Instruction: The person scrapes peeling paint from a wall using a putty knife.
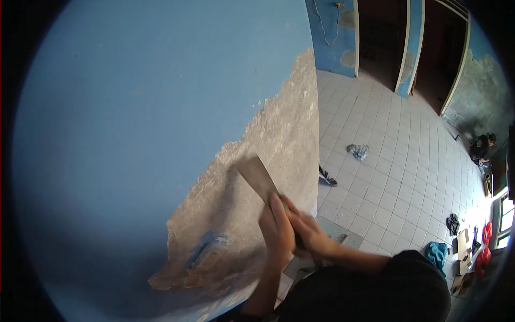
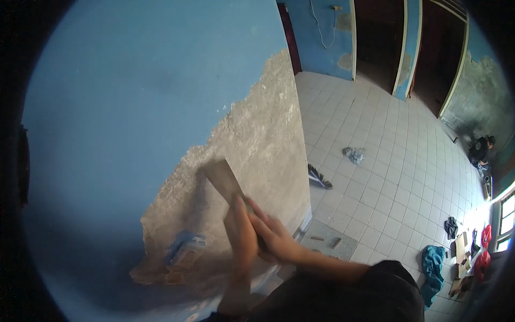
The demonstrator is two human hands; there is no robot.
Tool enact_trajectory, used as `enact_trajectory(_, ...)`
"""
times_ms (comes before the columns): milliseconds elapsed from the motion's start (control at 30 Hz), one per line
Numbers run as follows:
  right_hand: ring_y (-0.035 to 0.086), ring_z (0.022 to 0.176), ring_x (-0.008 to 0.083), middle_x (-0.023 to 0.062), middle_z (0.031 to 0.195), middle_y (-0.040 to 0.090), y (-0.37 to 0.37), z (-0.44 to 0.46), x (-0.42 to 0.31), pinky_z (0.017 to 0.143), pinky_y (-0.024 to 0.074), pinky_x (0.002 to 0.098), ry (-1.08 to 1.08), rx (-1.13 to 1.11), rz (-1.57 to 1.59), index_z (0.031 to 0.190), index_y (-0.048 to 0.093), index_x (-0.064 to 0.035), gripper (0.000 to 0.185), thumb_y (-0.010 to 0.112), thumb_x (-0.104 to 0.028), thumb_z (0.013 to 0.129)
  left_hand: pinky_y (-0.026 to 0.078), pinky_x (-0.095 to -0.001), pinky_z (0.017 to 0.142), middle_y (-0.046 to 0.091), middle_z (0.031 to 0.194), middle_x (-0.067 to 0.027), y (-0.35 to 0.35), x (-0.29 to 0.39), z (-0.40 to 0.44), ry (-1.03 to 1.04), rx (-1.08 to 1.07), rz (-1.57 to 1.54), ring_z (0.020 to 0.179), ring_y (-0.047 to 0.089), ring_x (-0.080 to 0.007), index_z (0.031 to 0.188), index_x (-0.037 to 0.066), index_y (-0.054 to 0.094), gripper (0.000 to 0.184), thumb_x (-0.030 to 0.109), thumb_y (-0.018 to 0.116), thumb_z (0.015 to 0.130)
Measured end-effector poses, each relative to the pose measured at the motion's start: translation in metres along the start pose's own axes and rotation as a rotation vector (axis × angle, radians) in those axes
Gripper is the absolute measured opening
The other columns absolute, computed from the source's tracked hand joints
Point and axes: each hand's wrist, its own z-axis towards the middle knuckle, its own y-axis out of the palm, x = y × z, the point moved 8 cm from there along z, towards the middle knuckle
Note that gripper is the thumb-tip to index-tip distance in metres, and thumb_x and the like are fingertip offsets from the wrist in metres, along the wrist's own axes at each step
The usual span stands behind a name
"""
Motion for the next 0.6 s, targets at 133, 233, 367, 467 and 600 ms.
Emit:
enact_trajectory(133,0.038,0.034,0.0071,0.0018,0.061,0.048,0.013,0.04,-0.021,0.029,0.0277,0.0204,0.555,-0.088,0.611,0.14,0.015,-0.0101,0.051,0.032,-0.029,0.095,0.043,-0.0284,0.054,0.051,0.06,-0.0078,0.009,0.044,0.044,0.139,-0.017,0.197,0.057,0.053,-0.0148,0.076,-0.003,0.05,0.034,0.021,0.035,0.093)
enact_trajectory(233,0.036,0.032,0.0075,0.0019,0.06,0.047,0.001,0.024,-0.017,0.028,0.0268,0.0207,0.537,-0.071,0.586,0.14,0.012,-0.0106,0.053,0.032,-0.029,0.095,0.043,-0.0304,0.055,0.051,0.06,-0.0091,0.019,0.04,0.025,0.1,0.005,0.156,0.057,0.053,-0.0158,0.075,-0.003,0.051,0.035,0.022,0.034,0.093)
enact_trajectory(367,0.033,0.031,0.0073,0.0014,0.058,0.046,-0.007,-0.004,0.022,0.027,0.0255,0.0202,0.236,-0.13,0.206,0.14,0.007,-0.0097,0.055,0.032,-0.029,0.095,0.043,-0.0296,0.052,0.051,0.06,-0.0099,0.011,-0.014,-0.002,-0.037,0.01,0.003,0.056,0.054,-0.016,0.076,-0.004,0.052,0.034,0.02,0.034,0.093)
enact_trajectory(467,0.033,0.031,0.0069,0.0013,0.059,0.046,0.009,0.028,0.009,0.027,0.0259,0.0199,0.625,-0.091,0.647,0.139,0.011,-0.0055,0.054,0.033,-0.028,0.095,0.042,-0.0277,0.05,0.052,0.06,-0.0084,0.006,0.017,0.037,0.109,0.047,0.14,0.056,0.054,-0.0148,0.077,-0.003,0.052,0.033,0.019,0.034,0.093)
enact_trajectory(600,0.046,0.041,0.0083,0.0044,0.07,0.053,-0.003,0.037,-0.019,0.036,0.0349,0.0185,0.561,-0.171,0.73,0.136,0.02,-0.0038,0.05,0.035,-0.027,0.095,0.042,-0.0275,0.05,0.052,0.06,-0.0075,0.022,0.036,0.041,0.14,-0.022,0.116,0.055,0.054,-0.0147,0.079,-0.003,0.052,0.033,0.02,0.033,0.094)
